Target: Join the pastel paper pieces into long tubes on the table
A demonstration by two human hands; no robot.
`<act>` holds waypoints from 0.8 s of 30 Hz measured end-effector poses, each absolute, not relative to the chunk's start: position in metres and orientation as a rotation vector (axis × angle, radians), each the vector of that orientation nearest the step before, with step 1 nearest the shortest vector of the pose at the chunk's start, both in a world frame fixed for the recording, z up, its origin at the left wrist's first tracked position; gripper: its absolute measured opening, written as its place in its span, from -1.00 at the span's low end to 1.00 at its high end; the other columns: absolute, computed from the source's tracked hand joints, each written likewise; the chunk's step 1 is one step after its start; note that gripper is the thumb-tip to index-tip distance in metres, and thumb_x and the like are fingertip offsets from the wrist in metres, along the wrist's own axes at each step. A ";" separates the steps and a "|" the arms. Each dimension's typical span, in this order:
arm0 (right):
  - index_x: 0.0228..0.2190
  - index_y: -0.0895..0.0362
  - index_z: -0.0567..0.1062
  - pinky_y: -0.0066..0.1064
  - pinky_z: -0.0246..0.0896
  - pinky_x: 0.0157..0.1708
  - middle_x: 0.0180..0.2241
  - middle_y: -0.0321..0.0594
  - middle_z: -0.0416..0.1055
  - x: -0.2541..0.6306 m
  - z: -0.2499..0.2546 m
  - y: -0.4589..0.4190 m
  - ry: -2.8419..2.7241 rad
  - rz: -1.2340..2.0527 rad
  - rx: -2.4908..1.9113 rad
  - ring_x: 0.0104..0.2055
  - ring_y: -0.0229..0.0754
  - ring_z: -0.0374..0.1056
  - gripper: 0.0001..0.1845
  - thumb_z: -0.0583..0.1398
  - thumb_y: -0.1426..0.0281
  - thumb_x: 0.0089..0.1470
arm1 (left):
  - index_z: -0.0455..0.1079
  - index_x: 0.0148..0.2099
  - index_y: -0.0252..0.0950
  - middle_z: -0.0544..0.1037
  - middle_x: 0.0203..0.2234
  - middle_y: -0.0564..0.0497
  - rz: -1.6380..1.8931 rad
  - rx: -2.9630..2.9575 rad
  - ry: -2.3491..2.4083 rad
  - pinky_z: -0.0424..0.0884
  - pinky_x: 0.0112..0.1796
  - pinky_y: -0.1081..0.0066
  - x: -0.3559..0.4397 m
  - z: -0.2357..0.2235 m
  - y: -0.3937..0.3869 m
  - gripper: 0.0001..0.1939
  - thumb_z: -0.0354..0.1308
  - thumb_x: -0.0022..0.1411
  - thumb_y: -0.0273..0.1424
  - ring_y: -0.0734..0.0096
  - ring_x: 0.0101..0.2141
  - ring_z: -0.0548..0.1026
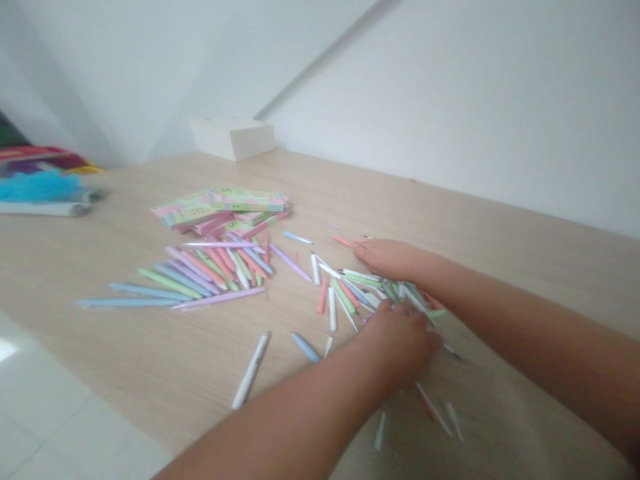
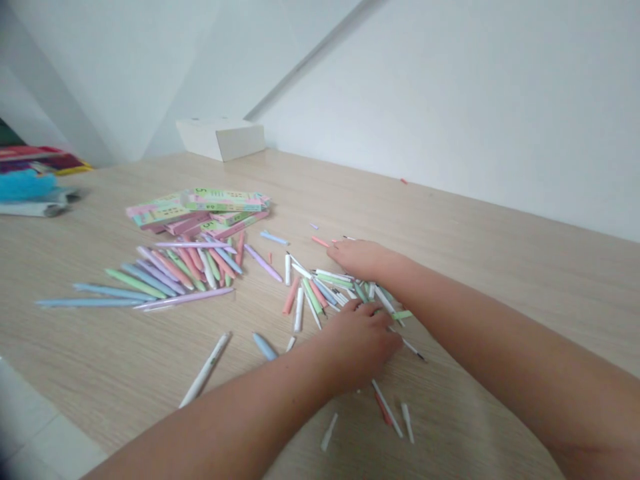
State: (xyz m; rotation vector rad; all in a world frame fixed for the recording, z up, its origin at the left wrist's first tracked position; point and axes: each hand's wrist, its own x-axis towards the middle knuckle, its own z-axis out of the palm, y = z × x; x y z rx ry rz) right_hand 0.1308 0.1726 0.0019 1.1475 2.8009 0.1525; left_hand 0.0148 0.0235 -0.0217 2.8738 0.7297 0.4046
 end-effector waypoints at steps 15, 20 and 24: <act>-0.17 -0.05 0.37 -0.24 0.32 -0.41 -0.48 -0.29 0.52 0.287 -0.017 -0.035 2.441 -0.482 2.398 -0.48 -0.08 0.45 -0.77 -0.04 0.36 0.21 | 0.47 -0.03 -0.23 0.51 -0.05 -0.08 0.408 2.878 0.731 0.37 0.04 0.19 0.010 -0.031 0.038 -0.75 0.13 0.32 -0.26 0.18 0.03 0.46; -0.19 -0.06 0.43 -0.11 0.36 -0.20 -0.29 -0.15 0.56 0.311 -0.043 -0.061 2.439 -0.256 2.377 -0.22 0.05 0.50 -0.75 -0.02 0.34 0.21 | 0.45 0.04 -0.20 0.45 0.01 -0.09 0.435 2.847 0.801 0.32 0.11 0.17 0.004 -0.029 0.043 -0.73 0.11 0.32 -0.30 0.18 0.08 0.40; -0.09 -0.05 0.41 -0.11 0.33 -0.21 -0.23 -0.14 0.56 0.291 -0.044 -0.050 2.392 -0.122 2.317 -0.19 0.06 0.49 -0.74 0.01 0.23 0.27 | 0.43 -0.01 -0.23 0.45 -0.05 -0.09 0.470 2.827 0.848 0.34 0.07 0.18 -0.002 -0.025 0.048 -0.70 0.18 0.26 -0.22 0.16 0.02 0.40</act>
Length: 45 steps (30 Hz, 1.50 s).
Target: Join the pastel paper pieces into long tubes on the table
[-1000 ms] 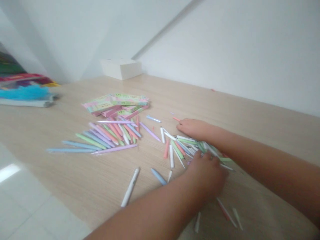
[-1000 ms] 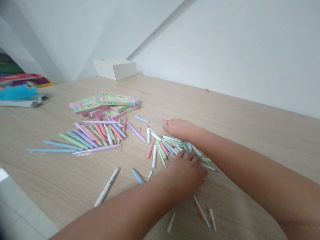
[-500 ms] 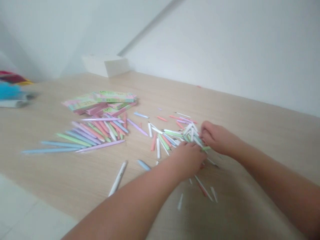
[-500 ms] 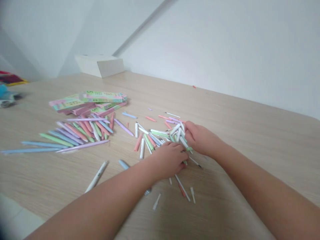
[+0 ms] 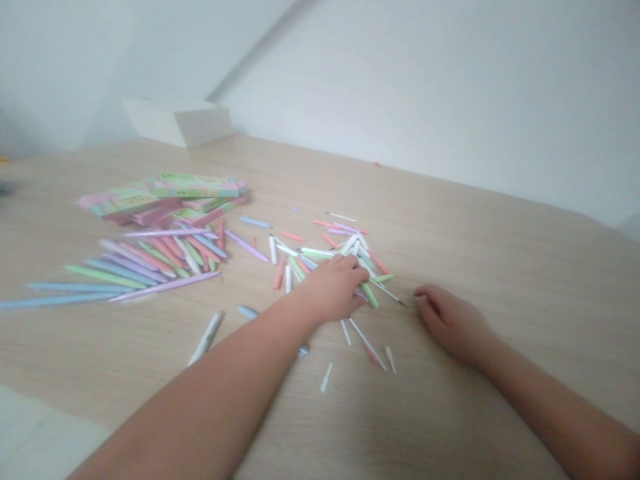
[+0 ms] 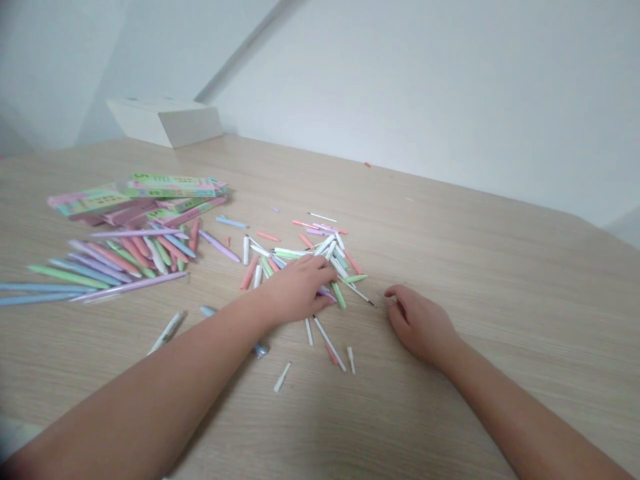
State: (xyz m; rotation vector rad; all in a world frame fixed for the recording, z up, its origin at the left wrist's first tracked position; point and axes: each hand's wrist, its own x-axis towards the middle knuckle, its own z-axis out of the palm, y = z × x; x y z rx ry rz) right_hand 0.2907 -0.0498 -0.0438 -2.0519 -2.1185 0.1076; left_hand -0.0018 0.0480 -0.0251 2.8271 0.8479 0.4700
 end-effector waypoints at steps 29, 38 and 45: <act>-0.14 0.06 0.54 -0.35 0.23 -0.33 -0.25 -0.16 0.57 0.240 -0.028 -0.018 -2.371 0.109 -1.675 -0.29 -0.12 0.45 -0.73 0.07 0.29 0.29 | 0.50 -0.16 -0.26 0.53 -0.24 -0.07 0.484 2.726 0.785 0.40 -0.13 0.29 -0.016 -0.028 0.064 -0.76 0.03 0.19 -0.48 0.23 -0.16 0.49; -0.05 0.09 0.57 -0.26 0.33 -0.16 -0.09 -0.10 0.60 0.243 -0.033 0.018 -2.273 -0.036 -1.835 -0.13 -0.02 0.51 -0.62 0.04 0.24 0.32 | 0.46 -0.16 -0.27 0.54 -0.22 -0.08 0.513 2.758 0.815 0.40 -0.08 0.26 -0.014 -0.034 0.064 -0.80 0.06 0.18 -0.46 0.20 -0.13 0.48; -0.08 0.02 0.60 -0.24 0.32 -0.12 -0.08 -0.15 0.60 0.246 -0.025 0.034 -2.556 -0.041 -1.824 -0.08 0.00 0.50 -0.57 -0.03 0.21 0.37 | 0.46 -0.17 -0.27 0.52 -0.24 -0.08 0.499 2.781 0.831 0.42 -0.13 0.25 -0.013 -0.033 0.062 -0.81 0.04 0.21 -0.44 0.20 -0.16 0.49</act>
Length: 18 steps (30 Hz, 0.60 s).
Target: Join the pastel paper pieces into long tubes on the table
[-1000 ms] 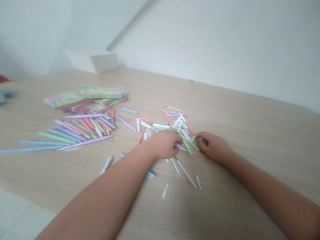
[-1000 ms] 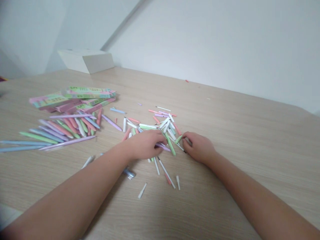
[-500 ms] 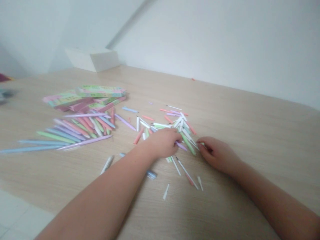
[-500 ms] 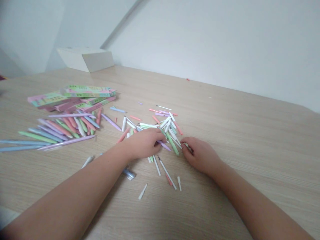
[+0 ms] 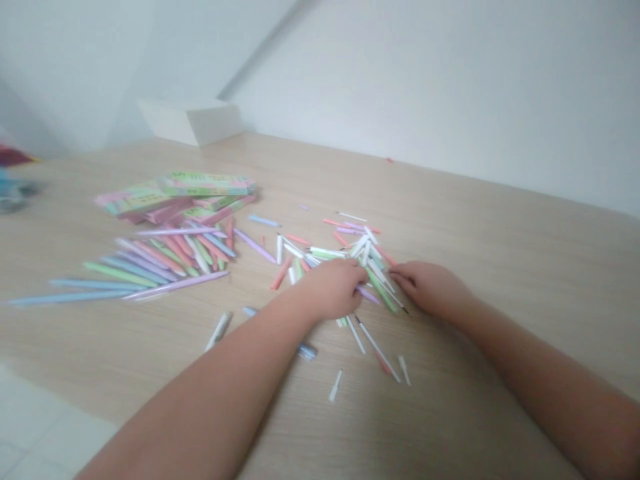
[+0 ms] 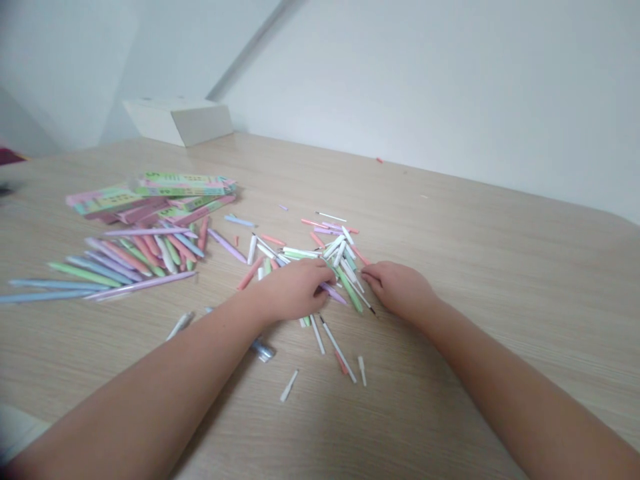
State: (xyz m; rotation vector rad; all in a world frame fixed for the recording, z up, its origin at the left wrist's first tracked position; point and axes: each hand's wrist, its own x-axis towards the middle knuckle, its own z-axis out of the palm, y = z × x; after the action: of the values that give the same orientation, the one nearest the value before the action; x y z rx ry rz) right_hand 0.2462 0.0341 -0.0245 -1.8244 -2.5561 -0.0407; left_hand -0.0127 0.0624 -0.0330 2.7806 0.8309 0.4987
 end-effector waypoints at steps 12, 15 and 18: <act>-0.15 0.05 0.54 -0.31 0.30 -0.29 -0.25 -0.15 0.58 0.222 -0.016 -0.039 -2.290 0.112 -1.813 -0.27 -0.08 0.50 -0.68 0.02 0.22 0.35 | 0.47 0.06 -0.20 0.60 -0.17 -0.05 0.656 2.603 0.732 0.42 -0.09 0.28 0.002 -0.023 0.039 -0.65 0.01 0.40 -0.17 0.22 -0.11 0.53; -0.12 0.05 0.52 -0.29 0.35 -0.26 -0.23 -0.15 0.58 0.217 -0.029 -0.060 -2.190 0.276 -1.785 -0.24 -0.08 0.50 -0.69 0.03 0.24 0.35 | 0.54 -0.06 -0.16 0.63 -0.22 0.02 0.522 2.610 0.640 0.42 -0.22 0.32 0.008 -0.025 0.033 -0.71 -0.01 0.40 -0.25 0.25 -0.19 0.56; -0.11 0.06 0.52 -0.21 0.37 -0.18 -0.18 -0.11 0.57 0.216 -0.040 -0.065 -2.162 0.346 -1.755 -0.17 -0.04 0.49 -0.71 0.04 0.25 0.34 | 0.55 -0.11 -0.17 0.64 -0.26 0.01 0.468 2.610 0.611 0.41 -0.26 0.33 0.010 -0.025 0.030 -0.71 0.02 0.39 -0.23 0.25 -0.22 0.57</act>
State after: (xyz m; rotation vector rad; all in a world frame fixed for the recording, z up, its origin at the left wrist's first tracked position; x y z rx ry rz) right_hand 0.2163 -0.0654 -0.0403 -1.7551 -2.1618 0.3456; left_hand 0.0097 0.0295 -0.0247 2.6103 0.6106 0.4682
